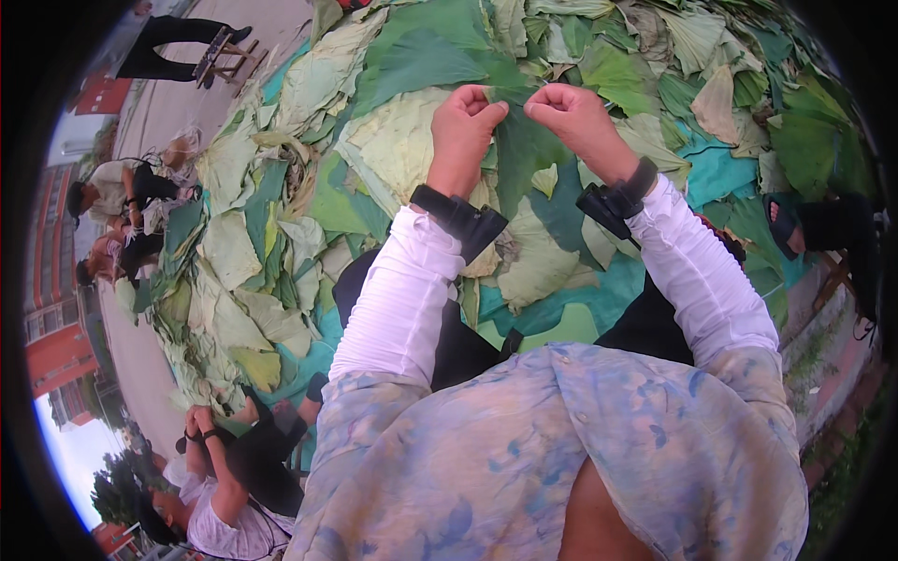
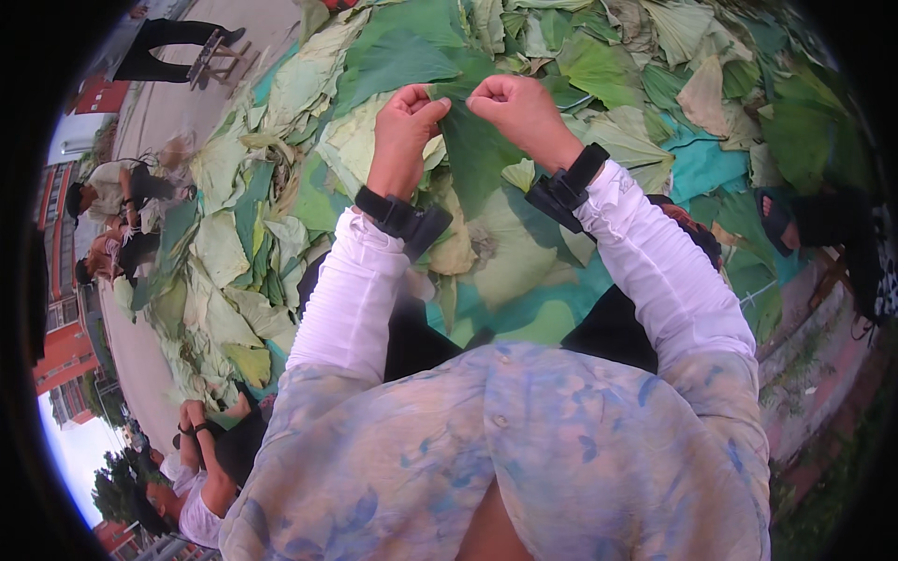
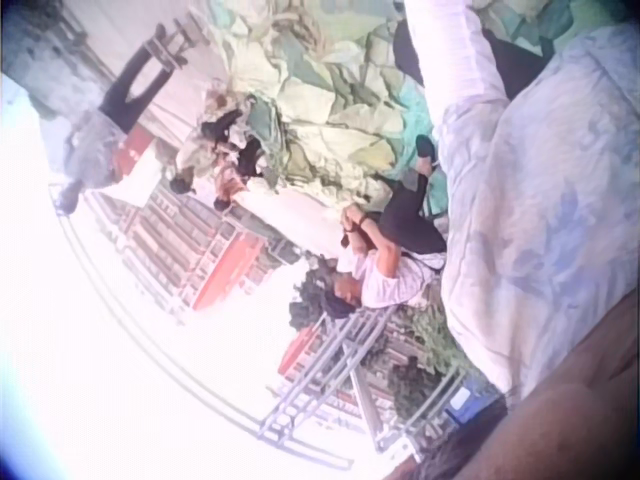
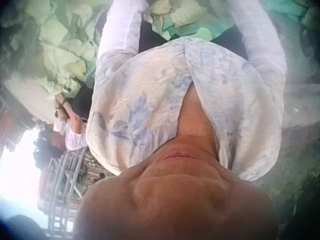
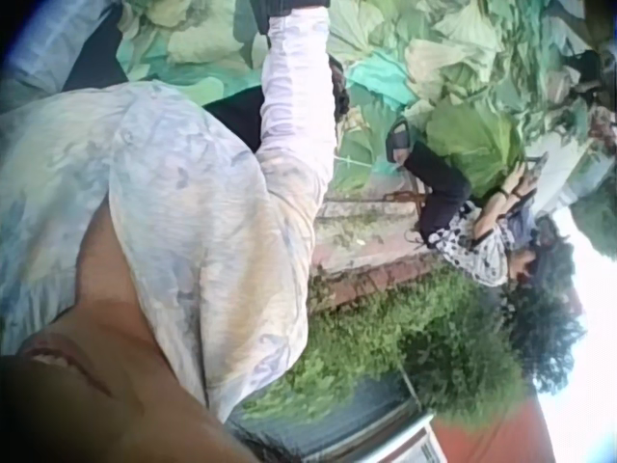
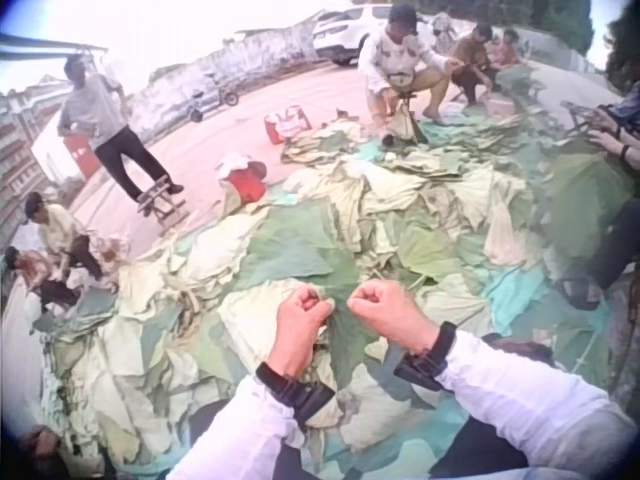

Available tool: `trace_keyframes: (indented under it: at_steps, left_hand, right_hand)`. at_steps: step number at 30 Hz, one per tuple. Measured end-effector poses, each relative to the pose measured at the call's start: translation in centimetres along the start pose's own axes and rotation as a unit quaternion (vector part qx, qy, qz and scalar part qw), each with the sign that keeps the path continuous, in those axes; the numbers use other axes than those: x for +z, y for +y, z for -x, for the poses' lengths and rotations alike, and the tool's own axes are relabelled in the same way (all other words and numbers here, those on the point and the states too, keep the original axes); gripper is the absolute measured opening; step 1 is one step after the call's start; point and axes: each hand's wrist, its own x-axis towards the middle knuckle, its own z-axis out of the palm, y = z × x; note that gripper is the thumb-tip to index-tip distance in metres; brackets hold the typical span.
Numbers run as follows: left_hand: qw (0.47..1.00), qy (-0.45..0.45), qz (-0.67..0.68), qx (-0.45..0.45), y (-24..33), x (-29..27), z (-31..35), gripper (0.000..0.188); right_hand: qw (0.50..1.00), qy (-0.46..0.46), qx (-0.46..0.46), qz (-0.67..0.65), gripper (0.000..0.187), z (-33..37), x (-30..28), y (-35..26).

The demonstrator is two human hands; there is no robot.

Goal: The person sorts and stacks large green leaves on a tarp. They use a thin black string to tie bundles of leaves together by hand.

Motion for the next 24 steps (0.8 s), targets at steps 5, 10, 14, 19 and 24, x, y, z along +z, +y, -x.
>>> trace_keyframes:
  at_steps: [5, 10, 14, 19, 24]
  left_hand:
    - [1.000, -0.025, 0.015, 0.004, 0.2, 0.4, 0.4, 0.020]
    - [0.999, -0.038, 0.009, 0.023, 0.6, 1.0, 1.0, 0.024]
    - [0.996, -0.054, -0.026, 0.065, -0.4, 1.1, 1.1, 0.028]
    - [0.991, -0.059, -0.086, 0.087, -0.8, 1.2, 1.2, 0.028]
    - [0.989, -0.078, -0.100, 0.070, -1.1, 1.2, 1.4, 0.029]
  right_hand:
    - [1.000, 0.020, -0.013, 0.018, 0.019, -0.4, 0.3, 0.3]
    - [0.998, 0.040, -0.019, 0.047, 0.019, -0.2, 0.0, -0.1]
    - [0.997, 0.042, -0.018, 0.068, 0.017, 0.0, 0.0, -0.2]
    - [0.995, 0.046, -0.027, 0.085, 0.016, 0.0, -0.1, 0.4]
    - [0.994, 0.042, -0.043, 0.090, 0.016, -0.2, -0.2, 1.6]
